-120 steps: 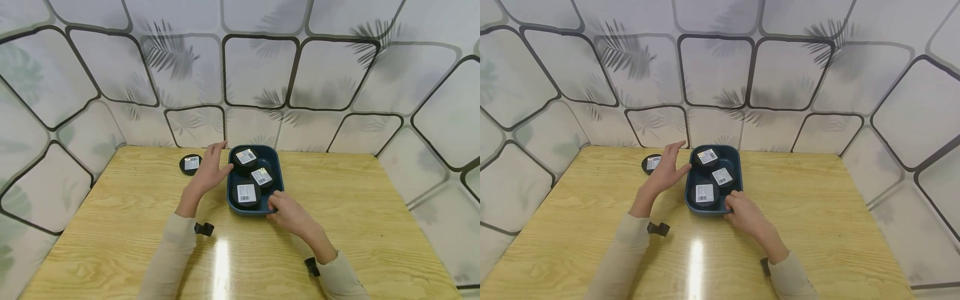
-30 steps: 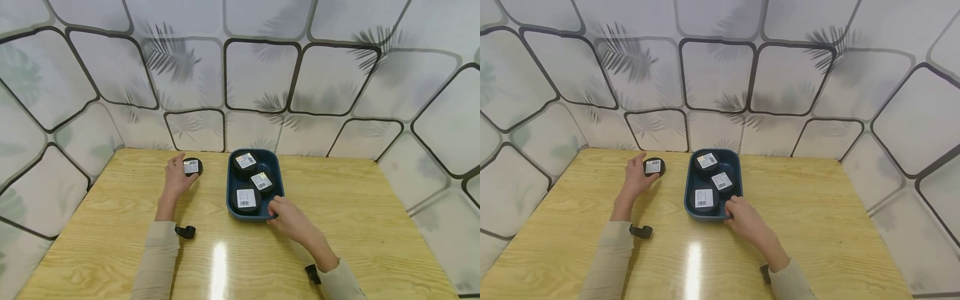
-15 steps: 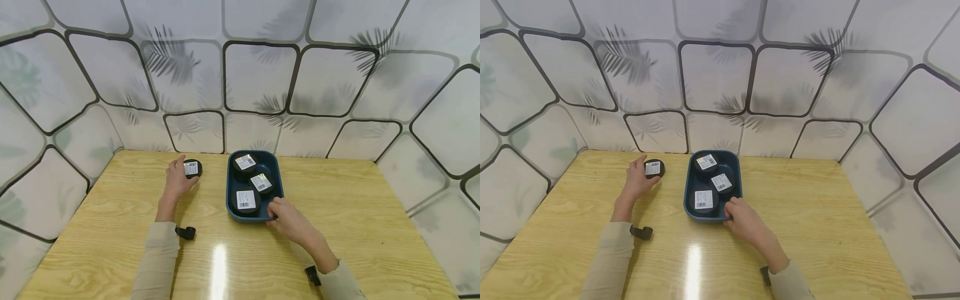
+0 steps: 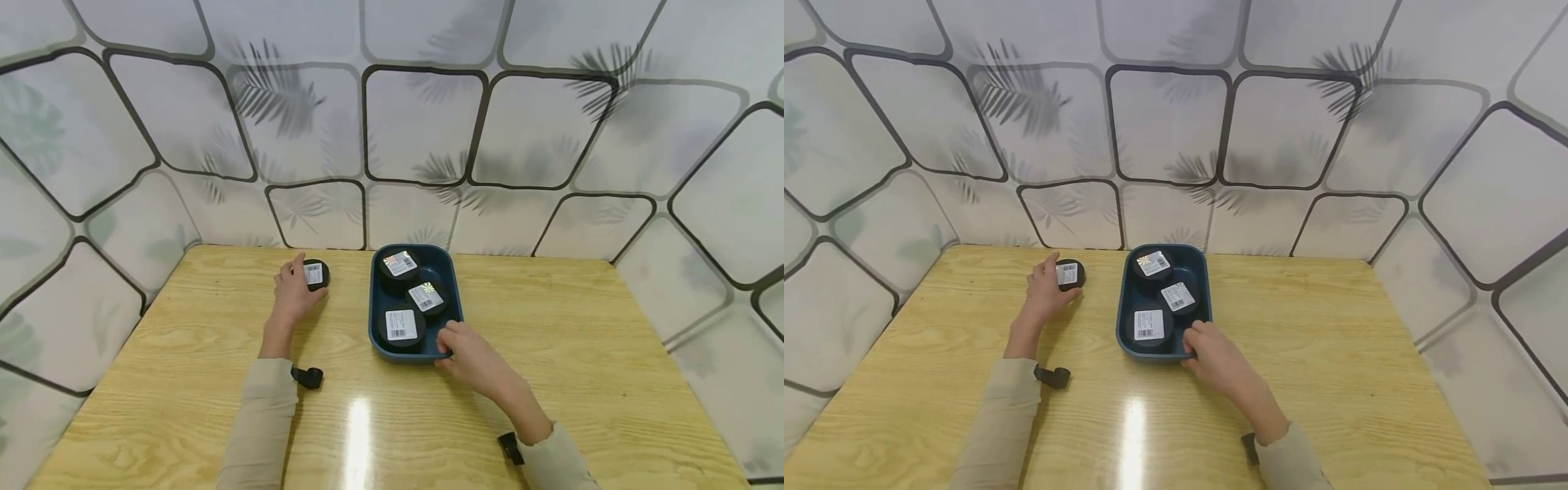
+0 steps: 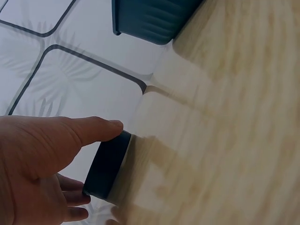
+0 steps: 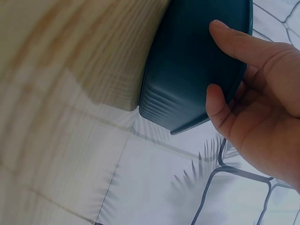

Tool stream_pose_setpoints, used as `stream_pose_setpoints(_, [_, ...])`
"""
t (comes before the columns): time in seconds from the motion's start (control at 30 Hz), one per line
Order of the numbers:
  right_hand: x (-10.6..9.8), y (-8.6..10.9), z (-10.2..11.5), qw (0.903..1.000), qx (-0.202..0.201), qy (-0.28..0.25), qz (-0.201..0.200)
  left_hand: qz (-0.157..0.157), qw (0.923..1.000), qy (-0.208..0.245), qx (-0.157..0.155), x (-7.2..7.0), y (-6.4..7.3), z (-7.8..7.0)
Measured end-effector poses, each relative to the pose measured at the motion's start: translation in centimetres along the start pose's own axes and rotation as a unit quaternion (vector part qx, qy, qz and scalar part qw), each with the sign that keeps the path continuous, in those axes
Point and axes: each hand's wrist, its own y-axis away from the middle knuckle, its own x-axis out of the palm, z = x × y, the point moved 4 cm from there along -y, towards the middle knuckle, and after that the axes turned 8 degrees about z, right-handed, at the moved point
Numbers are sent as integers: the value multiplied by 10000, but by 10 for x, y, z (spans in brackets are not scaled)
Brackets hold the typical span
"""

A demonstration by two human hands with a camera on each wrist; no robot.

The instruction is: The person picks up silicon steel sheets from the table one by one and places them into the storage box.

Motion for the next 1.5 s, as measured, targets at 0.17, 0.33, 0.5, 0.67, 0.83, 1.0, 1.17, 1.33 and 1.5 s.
stream_pose_setpoints(0.17, [0,0,0,10000,-51,-14,-36,56,10000,12,-80,4,-3,5])
stream_pose_setpoints(0.33, [0,0,0,10000,-44,-16,-51,57,9999,89,-113,6,-6,9])
stream_pose_setpoints(0.5, [0,0,-1,10000,-3,-29,-39,-14,9999,108,-84,6,-7,11])
stream_pose_setpoints(0.67, [0,0,0,10000,2,-23,-39,-2,9999,131,-95,4,-6,11])
stream_pose_setpoints(0.83, [-2,0,1,10000,-16,-15,-41,-3,9997,198,-166,3,-4,11])
stream_pose_setpoints(1.0, [-3,0,2,10000,65,-17,-2,11,9998,129,-175,3,-4,11])
stream_pose_setpoints(1.17, [-2,0,3,9999,110,-13,-12,50,9998,83,-189,3,-3,12])
stream_pose_setpoints(1.33, [-1,-1,1,9999,104,-20,-26,11,9992,376,-153,3,-2,13])
stream_pose_setpoints(1.5, [0,-1,1,10000,60,3,-5,32,9975,709,-41,3,-1,11])
